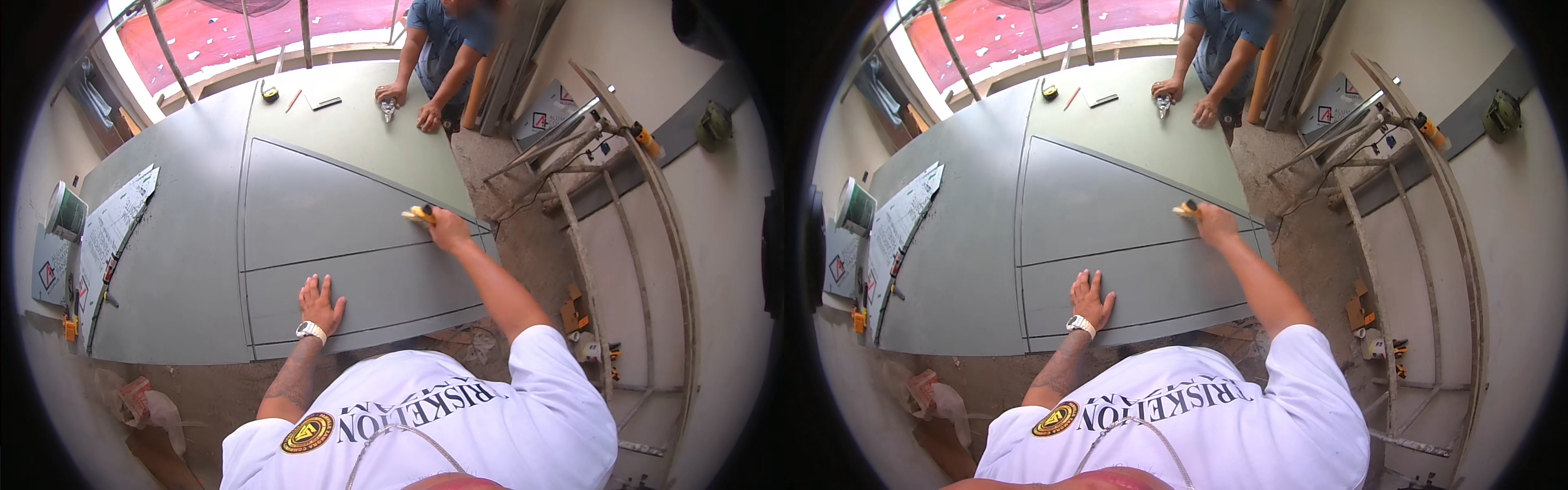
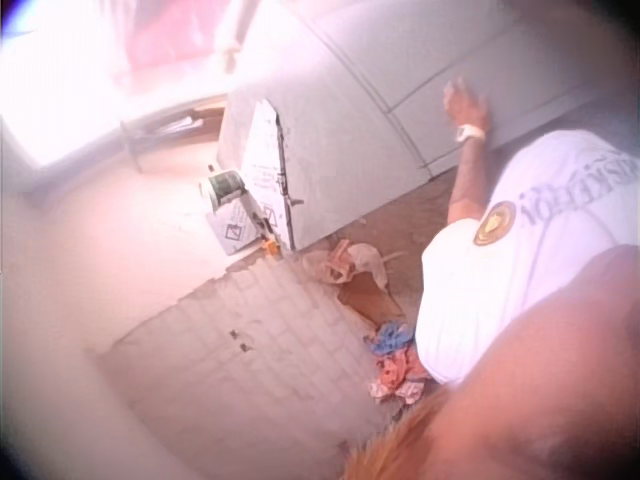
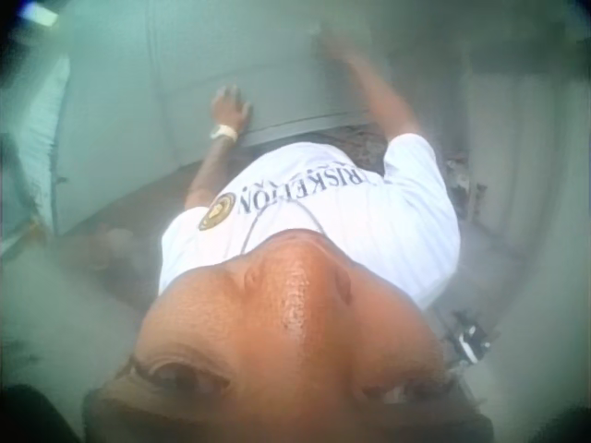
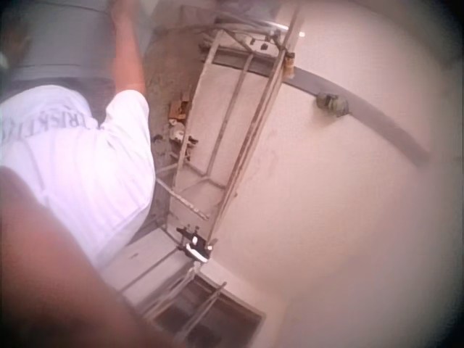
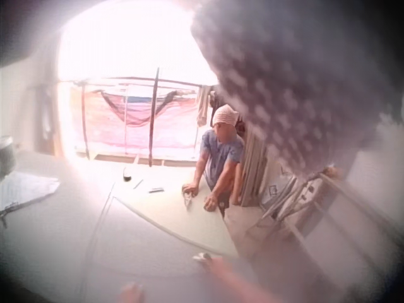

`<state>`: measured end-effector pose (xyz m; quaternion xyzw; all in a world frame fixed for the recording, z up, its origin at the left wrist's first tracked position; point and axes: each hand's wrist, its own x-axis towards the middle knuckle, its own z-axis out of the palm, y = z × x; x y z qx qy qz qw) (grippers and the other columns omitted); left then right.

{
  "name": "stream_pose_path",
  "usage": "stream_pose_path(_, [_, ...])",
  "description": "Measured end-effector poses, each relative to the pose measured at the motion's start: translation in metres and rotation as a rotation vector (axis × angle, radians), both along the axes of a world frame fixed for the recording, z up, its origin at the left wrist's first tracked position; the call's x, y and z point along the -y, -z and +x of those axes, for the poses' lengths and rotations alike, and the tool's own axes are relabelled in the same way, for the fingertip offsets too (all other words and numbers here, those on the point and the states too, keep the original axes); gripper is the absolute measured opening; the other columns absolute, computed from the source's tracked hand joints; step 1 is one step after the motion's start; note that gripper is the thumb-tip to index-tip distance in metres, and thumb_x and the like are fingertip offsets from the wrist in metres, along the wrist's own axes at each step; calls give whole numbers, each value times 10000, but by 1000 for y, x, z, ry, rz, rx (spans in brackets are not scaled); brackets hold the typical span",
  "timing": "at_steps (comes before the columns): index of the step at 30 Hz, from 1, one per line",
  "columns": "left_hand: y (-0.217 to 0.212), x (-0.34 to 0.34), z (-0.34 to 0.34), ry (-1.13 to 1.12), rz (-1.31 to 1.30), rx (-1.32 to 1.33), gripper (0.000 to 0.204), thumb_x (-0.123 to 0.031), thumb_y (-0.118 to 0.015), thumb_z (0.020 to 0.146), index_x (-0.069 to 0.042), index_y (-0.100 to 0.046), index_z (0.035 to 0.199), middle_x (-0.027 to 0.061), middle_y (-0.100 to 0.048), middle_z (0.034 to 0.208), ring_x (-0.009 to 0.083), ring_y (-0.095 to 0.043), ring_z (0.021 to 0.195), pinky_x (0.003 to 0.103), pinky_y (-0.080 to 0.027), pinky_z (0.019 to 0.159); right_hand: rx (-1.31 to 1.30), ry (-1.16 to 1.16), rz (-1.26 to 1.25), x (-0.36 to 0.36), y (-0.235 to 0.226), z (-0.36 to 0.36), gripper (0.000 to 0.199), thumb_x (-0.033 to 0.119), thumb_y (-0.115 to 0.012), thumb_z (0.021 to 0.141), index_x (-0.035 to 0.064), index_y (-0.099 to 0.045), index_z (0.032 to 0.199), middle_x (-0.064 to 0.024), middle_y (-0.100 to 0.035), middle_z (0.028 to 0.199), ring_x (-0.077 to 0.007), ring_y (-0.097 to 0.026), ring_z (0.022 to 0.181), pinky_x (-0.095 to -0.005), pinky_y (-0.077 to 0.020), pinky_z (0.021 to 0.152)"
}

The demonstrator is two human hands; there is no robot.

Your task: The person cleans a large gray panel with a brush and then positions it against an adjacent panel. A coworker uses shears to trim the panel edges. The person holds and aligns the panels while the coworker cuts.

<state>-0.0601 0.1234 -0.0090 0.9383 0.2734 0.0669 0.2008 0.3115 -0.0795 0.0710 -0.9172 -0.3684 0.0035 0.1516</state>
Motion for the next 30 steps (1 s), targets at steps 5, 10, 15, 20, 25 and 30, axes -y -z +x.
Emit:
stream_pose_path(5, [13,-2,-6,-9,70,6,789,-469,-671,981,-102,-430,1637,254,-374,1675,430,-288,1596,573,-192,1313,-148,524,-224,151,-10,77,344,285,-661,1016,56,-701,1270,-213,-764,1193,-439,-730,1107,-558,-592,946])
stream_pose_path(10, [17,0,-3,4,83,21,764,-453,-677,978,-106,-457,1622,262,-386,1660,438,-306,1584,582,-222,1292,-18,564,-81,126,-50,72,373,344,-650,1023,74,-699,1276,-213,-768,1194,-428,-727,1129,-564,-583,942])
stream_pose_path(15, [14,4,4,24,56,35,750,-436,-685,978,-102,-468,1613,264,-378,1669,449,-295,1586,587,-214,1295,-124,438,-159,106,-36,60,412,340,-648,1013,52,-720,1299,-211,-770,1221,-402,-734,1164,-536,-584,955])
stream_pose_path(20, [22,3,0,-2,90,51,694,-411,-660,1005,-99,-485,1600,262,-387,1668,443,-301,1588,583,-209,1299,-180,487,-633,183,-78,80,420,371,-643,999,44,-775,1228,-207,-773,1238,-397,-733,1183,-521,-580,977])
stream_pose_path(25, [21,4,2,28,82,66,672,-409,-648,1017,-95,-496,1592,263,-404,1658,440,-320,1580,581,-216,1297,-66,586,108,166,-48,99,446,379,-724,949,12,-751,1201,-234,-765,1207,-434,-726,1136,-515,-572,962])
stream_pose_path(30, [19,2,4,18,91,62,673,-431,-636,1018,-91,-506,1585,259,-407,1657,442,-325,1575,584,-225,1292,-154,531,167,150,-13,77,465,356,-753,932,-9,-731,1219,-246,-759,1219,-438,-708,1180,-501,-567,996])
